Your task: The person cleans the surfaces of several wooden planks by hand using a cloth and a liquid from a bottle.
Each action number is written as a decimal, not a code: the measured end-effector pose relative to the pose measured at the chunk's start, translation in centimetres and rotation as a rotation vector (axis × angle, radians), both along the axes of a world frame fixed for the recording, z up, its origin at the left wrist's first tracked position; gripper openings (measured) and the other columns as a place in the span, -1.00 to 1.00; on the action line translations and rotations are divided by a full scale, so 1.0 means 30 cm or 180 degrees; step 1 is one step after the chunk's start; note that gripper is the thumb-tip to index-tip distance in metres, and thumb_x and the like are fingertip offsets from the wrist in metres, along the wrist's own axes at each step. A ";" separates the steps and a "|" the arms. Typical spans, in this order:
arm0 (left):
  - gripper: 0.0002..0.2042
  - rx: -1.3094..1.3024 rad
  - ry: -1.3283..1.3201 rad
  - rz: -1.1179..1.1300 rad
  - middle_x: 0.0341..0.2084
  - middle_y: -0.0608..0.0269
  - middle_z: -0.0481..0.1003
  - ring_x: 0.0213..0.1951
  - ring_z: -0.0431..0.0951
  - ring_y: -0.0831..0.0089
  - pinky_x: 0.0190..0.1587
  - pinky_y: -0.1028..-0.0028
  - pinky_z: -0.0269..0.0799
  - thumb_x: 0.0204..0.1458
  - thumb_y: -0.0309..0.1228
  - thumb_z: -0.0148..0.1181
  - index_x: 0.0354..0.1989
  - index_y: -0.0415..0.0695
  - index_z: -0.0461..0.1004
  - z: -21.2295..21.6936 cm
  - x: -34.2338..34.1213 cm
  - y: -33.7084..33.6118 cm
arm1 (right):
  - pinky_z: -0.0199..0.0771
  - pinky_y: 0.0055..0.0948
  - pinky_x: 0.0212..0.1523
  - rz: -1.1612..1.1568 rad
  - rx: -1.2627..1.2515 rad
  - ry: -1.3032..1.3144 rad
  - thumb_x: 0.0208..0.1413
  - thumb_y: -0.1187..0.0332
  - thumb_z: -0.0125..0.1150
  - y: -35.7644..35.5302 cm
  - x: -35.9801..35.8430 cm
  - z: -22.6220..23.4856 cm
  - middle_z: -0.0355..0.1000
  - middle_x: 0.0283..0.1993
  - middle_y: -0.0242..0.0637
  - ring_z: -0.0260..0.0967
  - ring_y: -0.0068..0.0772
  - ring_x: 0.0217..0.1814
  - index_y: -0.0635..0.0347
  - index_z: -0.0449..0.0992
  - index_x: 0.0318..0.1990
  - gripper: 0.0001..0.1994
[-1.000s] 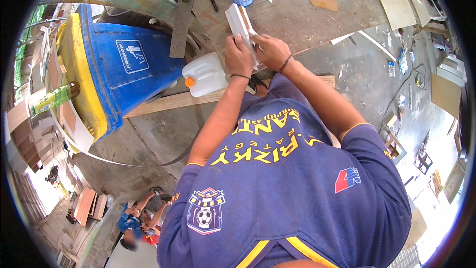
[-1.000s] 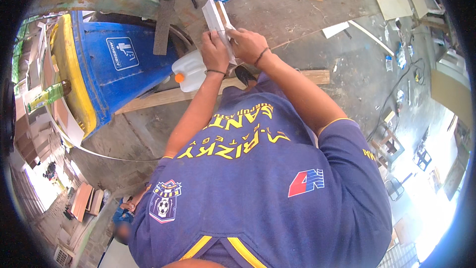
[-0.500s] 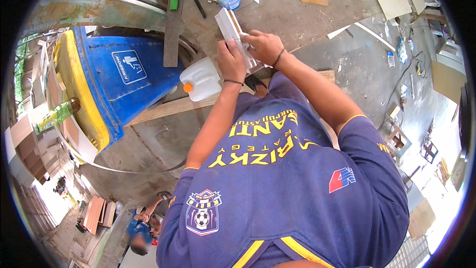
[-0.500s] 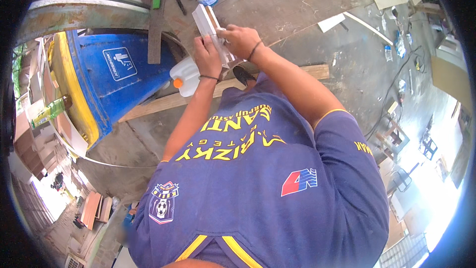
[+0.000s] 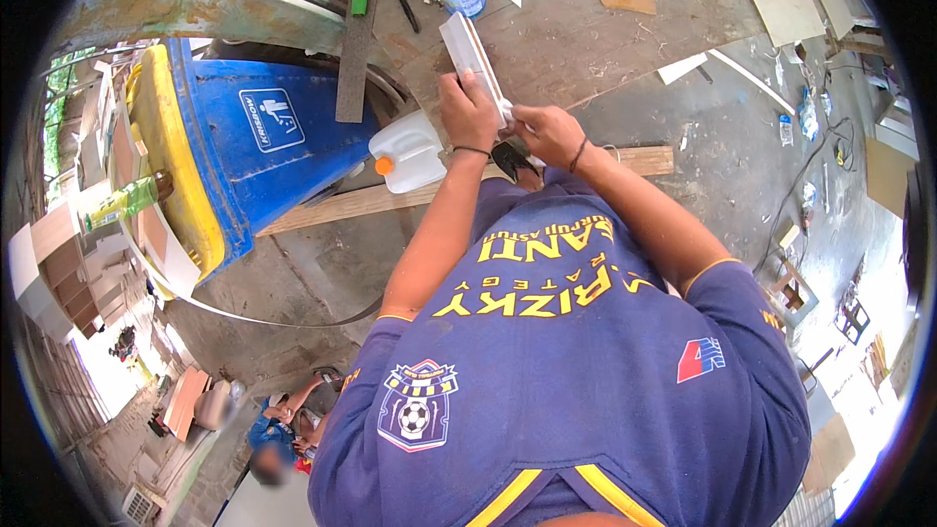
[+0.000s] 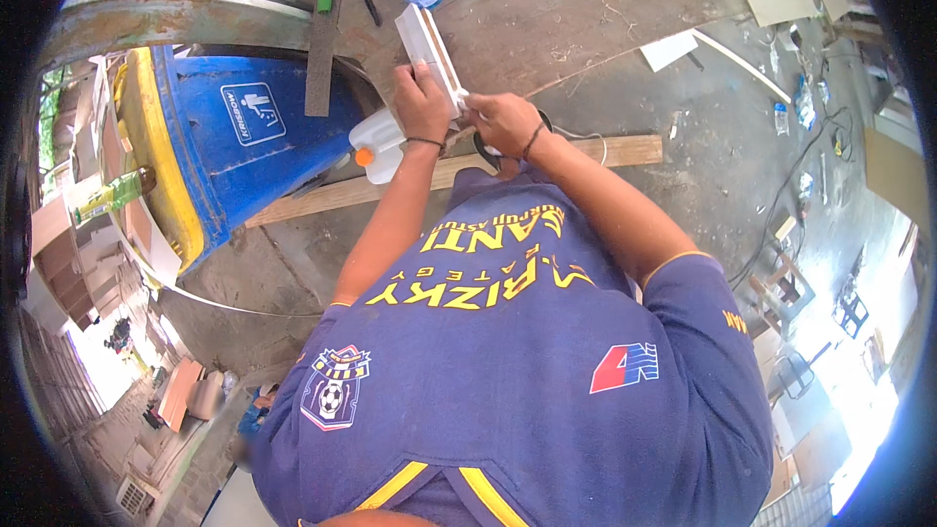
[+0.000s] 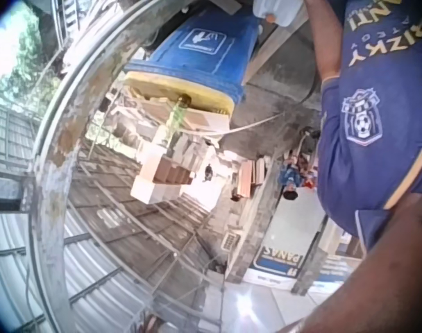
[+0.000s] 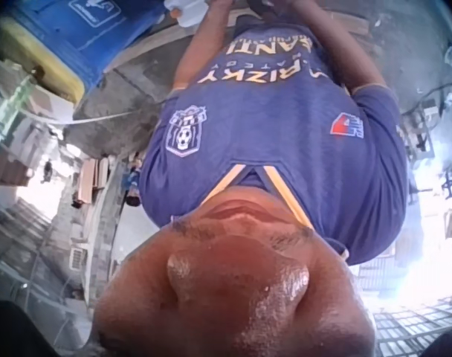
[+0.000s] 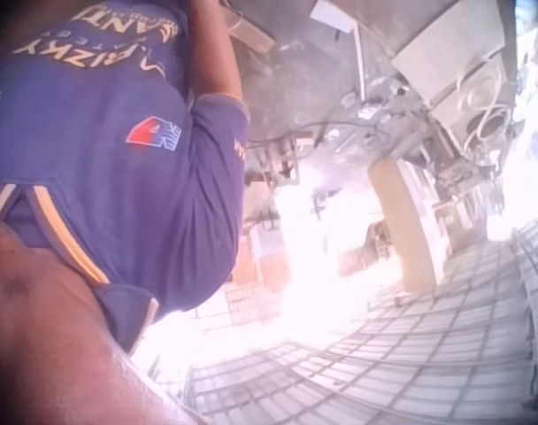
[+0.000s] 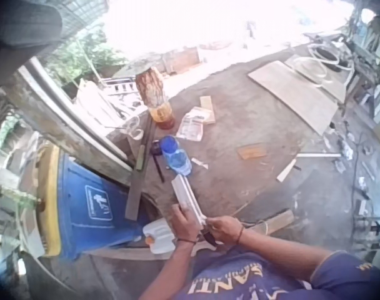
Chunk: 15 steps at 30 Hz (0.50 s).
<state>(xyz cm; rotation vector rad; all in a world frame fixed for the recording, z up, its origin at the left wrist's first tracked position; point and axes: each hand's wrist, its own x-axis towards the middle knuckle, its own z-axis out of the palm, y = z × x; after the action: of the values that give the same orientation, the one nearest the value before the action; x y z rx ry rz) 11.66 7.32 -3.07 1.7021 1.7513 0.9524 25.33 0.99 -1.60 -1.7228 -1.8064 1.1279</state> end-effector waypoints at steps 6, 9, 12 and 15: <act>-0.69 -0.0318 0.0164 0.0137 -0.42 -0.18 0.48 -0.31 0.47 -0.12 -0.27 0.11 0.32 0.21 -0.23 -0.16 -0.27 -0.25 0.37 0.011 -0.064 0.002 | 0.39 -0.23 -0.21 0.0318 -0.0460 0.0637 0.07 0.12 0.13 -0.053 0.159 0.083 0.47 -0.32 0.05 0.42 0.05 -0.24 0.22 0.53 -0.24 -0.68; -0.68 -0.0246 -0.0067 0.0170 -0.42 -0.18 0.48 -0.30 0.47 -0.12 -0.25 0.13 0.33 0.21 -0.21 -0.15 -0.25 -0.26 0.38 0.006 -0.076 0.003 | 0.37 -0.28 -0.19 -0.0108 -0.0066 0.0533 0.08 0.09 0.15 0.021 0.241 0.167 0.45 -0.29 -0.02 0.42 -0.08 -0.22 0.18 0.56 -0.20 -0.67; -0.68 -0.0205 -0.0106 0.0246 -0.39 -0.17 0.49 -0.29 0.48 -0.11 -0.25 0.13 0.35 0.20 -0.20 -0.15 -0.24 -0.24 0.39 -0.003 -0.063 0.006 | 0.36 -0.28 -0.17 -0.0424 0.0586 0.0687 0.04 0.17 0.20 0.099 0.286 0.152 0.45 -0.30 -0.06 0.41 -0.08 -0.21 0.21 0.55 -0.26 -0.72; -0.67 -0.0348 -0.0323 0.0390 -0.38 -0.14 0.48 -0.27 0.49 -0.03 -0.22 0.20 0.34 0.21 -0.20 -0.16 -0.24 -0.24 0.39 -0.018 -0.067 0.004 | 0.37 -0.26 -0.18 -0.0284 0.0726 0.0385 -0.01 0.28 0.22 0.149 0.282 0.140 0.46 -0.30 -0.09 0.41 -0.06 -0.21 0.24 0.51 -0.33 -0.80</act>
<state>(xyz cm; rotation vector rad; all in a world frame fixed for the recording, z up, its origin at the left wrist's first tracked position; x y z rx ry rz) 9.65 7.43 -3.61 1.4676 1.8226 0.9594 33.80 5.46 2.59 -1.5527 -1.6953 0.9296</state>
